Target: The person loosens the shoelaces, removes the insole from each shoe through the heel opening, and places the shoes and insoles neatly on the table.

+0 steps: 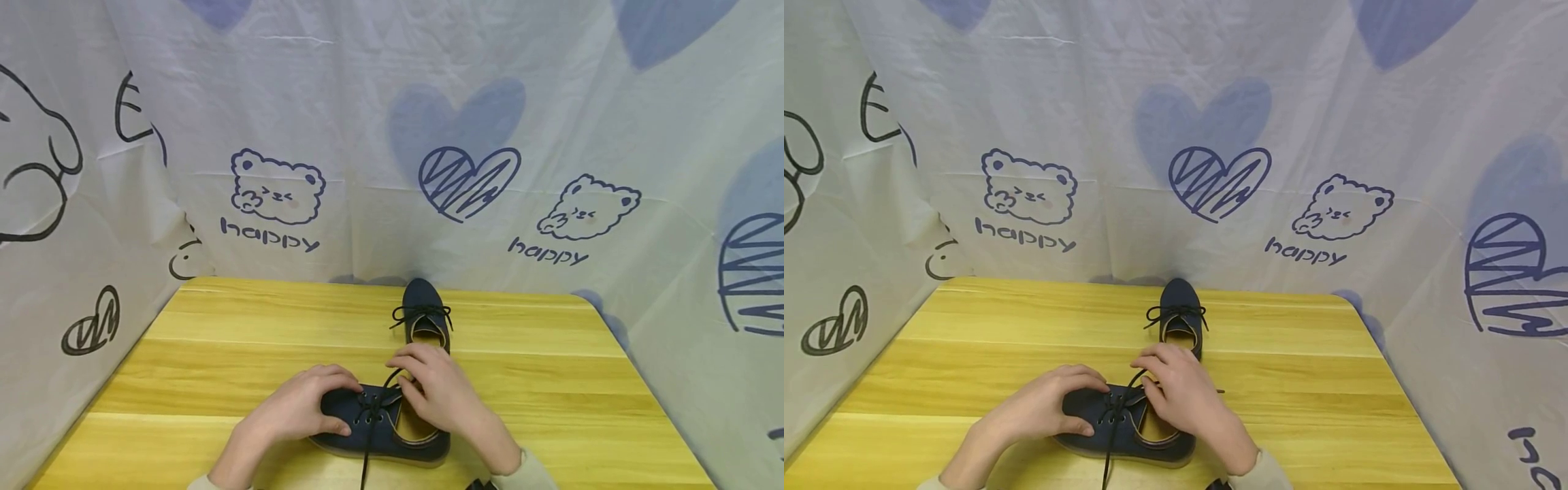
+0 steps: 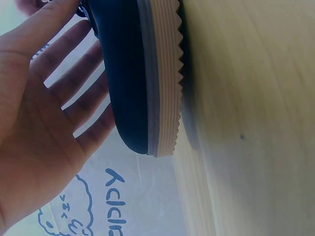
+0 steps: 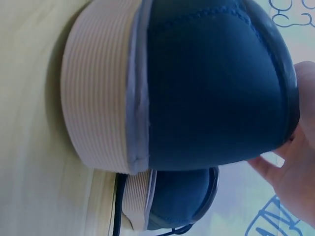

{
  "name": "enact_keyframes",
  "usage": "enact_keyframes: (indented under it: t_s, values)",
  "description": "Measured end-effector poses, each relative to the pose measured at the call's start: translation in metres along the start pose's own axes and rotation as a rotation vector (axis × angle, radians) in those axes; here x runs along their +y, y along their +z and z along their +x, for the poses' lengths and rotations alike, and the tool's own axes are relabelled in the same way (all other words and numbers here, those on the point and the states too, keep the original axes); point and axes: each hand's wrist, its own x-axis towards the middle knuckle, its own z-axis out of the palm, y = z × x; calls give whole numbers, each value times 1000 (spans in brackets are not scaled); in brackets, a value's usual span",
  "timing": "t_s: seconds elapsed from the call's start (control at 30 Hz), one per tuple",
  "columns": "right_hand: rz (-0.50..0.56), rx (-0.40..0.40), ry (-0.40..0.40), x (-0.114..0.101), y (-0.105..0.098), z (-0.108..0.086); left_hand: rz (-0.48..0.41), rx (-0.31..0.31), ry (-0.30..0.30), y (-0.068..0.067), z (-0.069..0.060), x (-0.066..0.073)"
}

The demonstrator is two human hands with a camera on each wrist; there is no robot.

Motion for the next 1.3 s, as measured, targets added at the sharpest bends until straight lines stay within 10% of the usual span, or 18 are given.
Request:
enact_keyframes:
  t_s: [0.37,1.3]
  values:
    - [27,25,-123,-9,9,1,3,4,10,-1,0,1]
    - [9,-31,-81,-12,8,0,-7,-2,-8,-1,0,0]
